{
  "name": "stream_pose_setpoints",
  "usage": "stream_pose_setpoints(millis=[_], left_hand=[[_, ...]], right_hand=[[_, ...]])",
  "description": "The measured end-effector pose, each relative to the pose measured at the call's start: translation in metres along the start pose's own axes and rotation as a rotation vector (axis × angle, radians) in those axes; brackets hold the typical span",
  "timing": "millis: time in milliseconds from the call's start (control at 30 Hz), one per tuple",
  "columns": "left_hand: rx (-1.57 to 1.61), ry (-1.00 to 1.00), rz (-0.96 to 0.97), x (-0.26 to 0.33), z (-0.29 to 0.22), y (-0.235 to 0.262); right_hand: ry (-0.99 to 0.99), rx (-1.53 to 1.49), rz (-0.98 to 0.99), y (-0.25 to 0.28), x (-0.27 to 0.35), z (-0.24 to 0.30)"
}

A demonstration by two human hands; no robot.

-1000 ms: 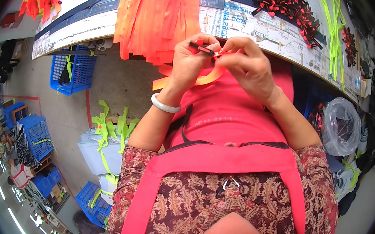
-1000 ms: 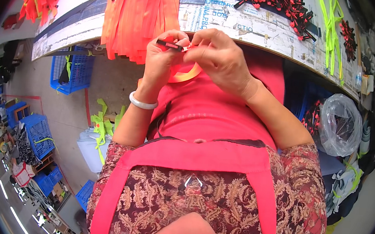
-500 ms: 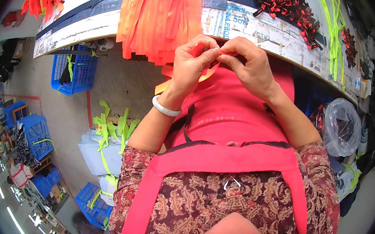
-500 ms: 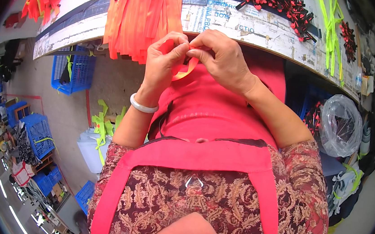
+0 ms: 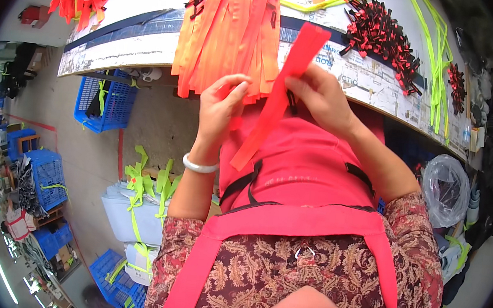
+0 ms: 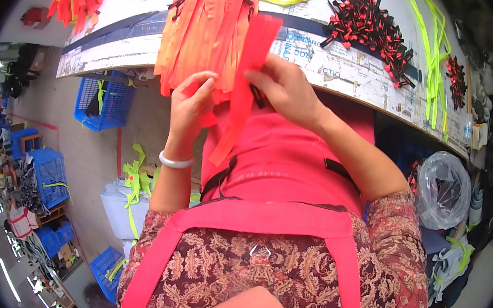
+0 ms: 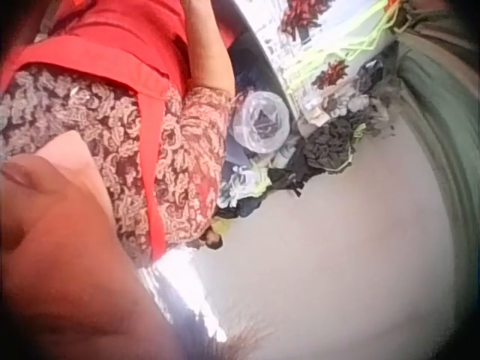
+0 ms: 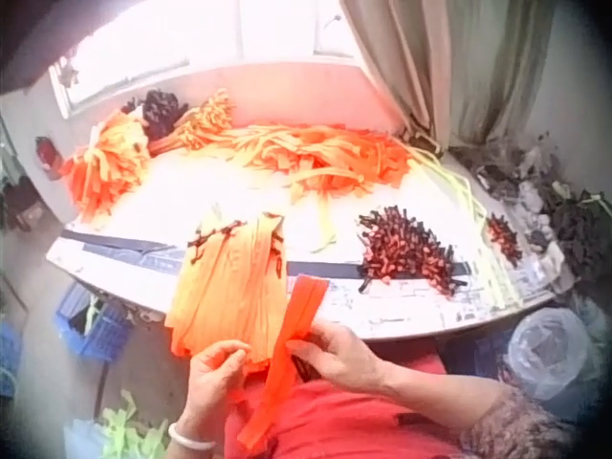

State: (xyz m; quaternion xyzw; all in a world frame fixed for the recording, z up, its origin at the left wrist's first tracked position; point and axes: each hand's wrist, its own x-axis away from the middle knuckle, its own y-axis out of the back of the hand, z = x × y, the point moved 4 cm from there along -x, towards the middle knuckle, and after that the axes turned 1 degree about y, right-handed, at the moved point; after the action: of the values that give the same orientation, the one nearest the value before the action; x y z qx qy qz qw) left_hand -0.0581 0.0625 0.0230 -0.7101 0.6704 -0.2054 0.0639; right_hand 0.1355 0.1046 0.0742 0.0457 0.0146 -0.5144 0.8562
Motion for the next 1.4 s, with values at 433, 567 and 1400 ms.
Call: stream_pose_setpoints(millis=[433, 567, 1400], left_hand=[[0.240, 0.151, 0.113, 0.016, -0.015, 0.001], [0.326, 0.330, 0.217, 0.012, 0.005, -0.019], [-0.279, 0.073, 0.149, -0.012, 0.051, -0.058]], right_hand=[[0.294, 0.424, 0.011, -0.012, -0.130, -0.014], [0.159, 0.321, 0.390, -0.036, -0.048, -0.006], [-0.068, 0.198, 0.091, 0.038, 0.022, -0.062]])
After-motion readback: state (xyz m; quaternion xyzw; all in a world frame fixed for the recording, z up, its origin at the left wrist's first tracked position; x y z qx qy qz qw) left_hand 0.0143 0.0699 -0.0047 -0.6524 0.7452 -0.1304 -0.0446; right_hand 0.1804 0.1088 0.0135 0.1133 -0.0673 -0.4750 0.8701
